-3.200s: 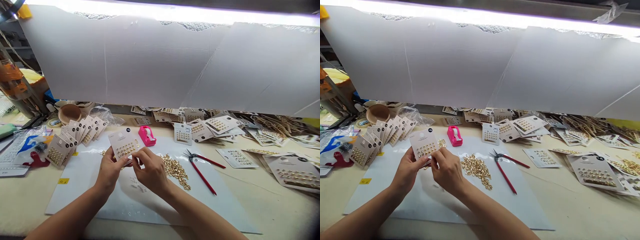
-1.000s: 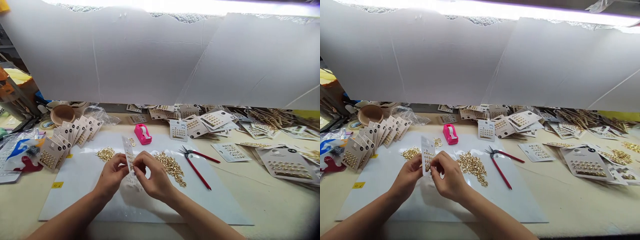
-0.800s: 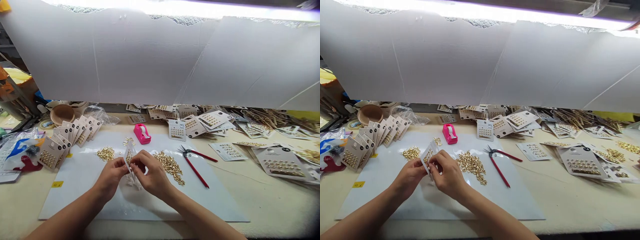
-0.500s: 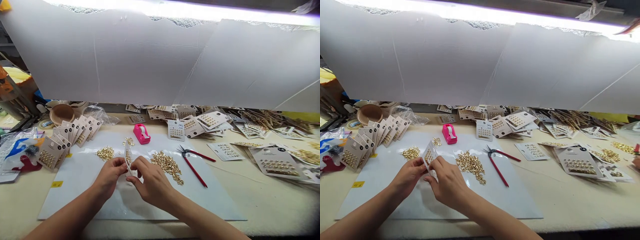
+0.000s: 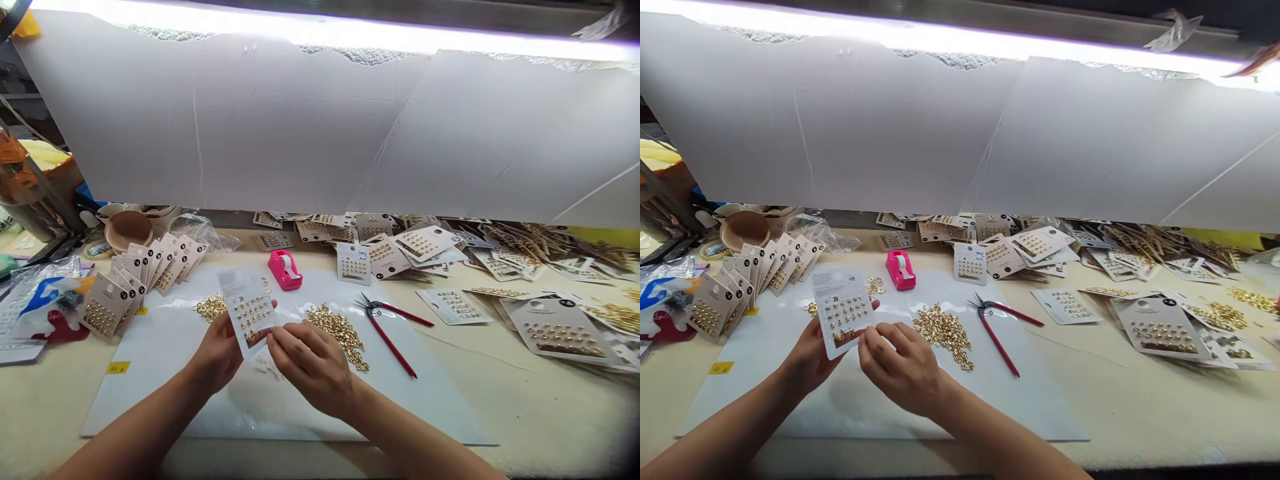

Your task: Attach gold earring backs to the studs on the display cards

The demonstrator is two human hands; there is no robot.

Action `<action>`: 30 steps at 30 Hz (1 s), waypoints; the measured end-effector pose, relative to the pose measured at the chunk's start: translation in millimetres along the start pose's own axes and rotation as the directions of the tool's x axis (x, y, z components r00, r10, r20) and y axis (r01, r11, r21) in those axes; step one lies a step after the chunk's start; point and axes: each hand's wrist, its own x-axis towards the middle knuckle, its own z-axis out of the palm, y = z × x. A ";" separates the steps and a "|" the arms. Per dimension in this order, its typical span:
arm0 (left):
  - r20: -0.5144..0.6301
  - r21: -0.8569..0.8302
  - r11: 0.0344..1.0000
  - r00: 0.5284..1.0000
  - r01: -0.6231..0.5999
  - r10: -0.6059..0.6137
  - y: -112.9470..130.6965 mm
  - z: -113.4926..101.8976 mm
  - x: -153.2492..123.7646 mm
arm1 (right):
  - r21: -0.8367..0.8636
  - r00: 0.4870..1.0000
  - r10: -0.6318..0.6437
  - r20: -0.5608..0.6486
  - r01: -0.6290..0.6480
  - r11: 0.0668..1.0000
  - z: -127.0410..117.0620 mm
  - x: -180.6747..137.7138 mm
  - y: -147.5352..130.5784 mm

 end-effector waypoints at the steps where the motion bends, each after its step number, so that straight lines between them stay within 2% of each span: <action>1: 0.017 0.017 1.000 1.000 0.009 -0.009 0.1 -0.8 -0.7 | 0.025 1.000 -0.006 -0.014 0.007 1.000 0.8 -0.8 0.1; 5: 0.097 0.137 0.990 0.995 -0.036 0.022 0.6 -5.5 -2.1 | 0.173 0.998 0.040 -0.046 -0.032 0.984 6.2 -5.7 -0.1; 7: 0.111 0.218 0.973 0.992 -0.077 0.054 1.2 -6.7 -2.3 | 0.262 0.993 0.113 -0.026 -0.102 0.960 5.7 -9.9 4.1; 9: 0.101 0.268 0.959 0.993 -0.091 0.066 1.8 -6.8 -2.2 | 0.324 0.972 0.235 0.012 -0.226 0.918 1.7 -16.7 15.0; 11: 0.075 0.276 0.957 0.994 -0.092 0.074 1.6 -6.4 -1.5 | 0.325 0.905 0.417 0.087 -0.421 0.847 -4.1 -26.5 32.4; 13: 0.044 0.261 0.961 0.996 -0.091 0.083 0.8 -6.2 -0.2 | 0.225 0.771 0.595 0.227 -0.636 0.738 -8.1 -38.0 51.4; 15: 0.006 0.248 0.966 0.997 -0.077 0.078 -0.4 -6.5 1.2 | 0.072 0.641 0.669 0.375 -0.740 0.669 -7.2 -48.7 66.3; 17: -0.032 0.248 0.967 0.998 -0.051 0.061 -1.7 -7.6 2.2 | -0.040 0.565 0.661 0.495 -0.745 0.666 -0.9 -56.5 73.8; 19: -0.054 0.271 0.962 0.997 -0.035 0.052 -3.0 -9.6 2.8 | -0.087 0.529 0.626 0.573 -0.720 0.688 8.1 -60.7 76.0; 23: -0.054 0.321 0.947 0.997 -0.028 0.048 -5.6 -14.3 3.8 | -0.131 0.496 0.619 0.609 -0.706 0.695 16.8 -64.6 81.3; 27: -0.049 0.334 0.942 0.998 -0.026 0.045 -7.2 -16.6 5.2 | -0.170 0.457 0.650 0.607 -0.724 0.668 8.2 -68.6 89.3; 30: -0.046 0.356 0.934 0.998 -0.032 0.052 -7.3 -16.0 6.0 | -0.127 0.466 0.615 0.636 -0.723 0.679 5.8 -65.3 84.8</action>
